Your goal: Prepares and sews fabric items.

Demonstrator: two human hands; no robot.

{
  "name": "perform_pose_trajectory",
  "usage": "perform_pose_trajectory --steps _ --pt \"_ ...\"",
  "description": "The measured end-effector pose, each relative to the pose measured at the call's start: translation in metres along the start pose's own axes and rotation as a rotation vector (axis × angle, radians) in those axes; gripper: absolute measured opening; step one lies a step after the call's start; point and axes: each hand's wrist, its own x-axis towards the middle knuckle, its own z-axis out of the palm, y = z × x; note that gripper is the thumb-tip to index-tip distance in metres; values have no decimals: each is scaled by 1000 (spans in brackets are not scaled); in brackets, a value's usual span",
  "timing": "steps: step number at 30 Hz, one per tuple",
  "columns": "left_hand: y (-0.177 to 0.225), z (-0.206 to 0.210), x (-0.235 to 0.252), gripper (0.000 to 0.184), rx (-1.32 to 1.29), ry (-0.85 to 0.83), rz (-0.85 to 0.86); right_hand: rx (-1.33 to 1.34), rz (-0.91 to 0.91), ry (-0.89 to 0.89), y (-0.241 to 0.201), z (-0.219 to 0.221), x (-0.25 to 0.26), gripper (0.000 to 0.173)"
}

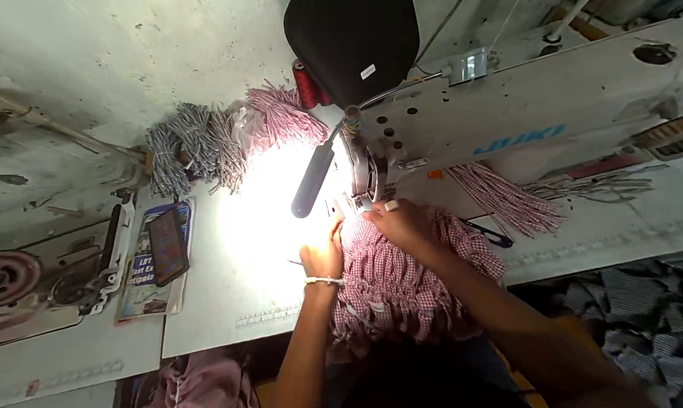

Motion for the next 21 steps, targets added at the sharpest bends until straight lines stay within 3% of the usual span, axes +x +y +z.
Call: perform_pose_trajectory --steps 3,6,11,12,14,17,21 --pt "2 1 21 36 42 -148 -48 64 73 127 -5 -4 6 43" --pt "4 4 39 38 3 -218 26 27 52 161 0 -6 14 42" --pt "-6 10 46 38 -37 -263 164 8 9 61 3 -17 15 33" --pt "-9 11 45 38 -43 -260 189 21 -41 64 11 -21 12 29" --pt "-15 11 42 35 -12 -215 275 40 -139 236 43 -30 2 22" --pt "-15 5 39 34 10 -184 332 -22 -78 514 105 -52 -24 21" --pt "10 -13 21 32 -7 -176 340 -57 86 442 152 -66 -53 20"
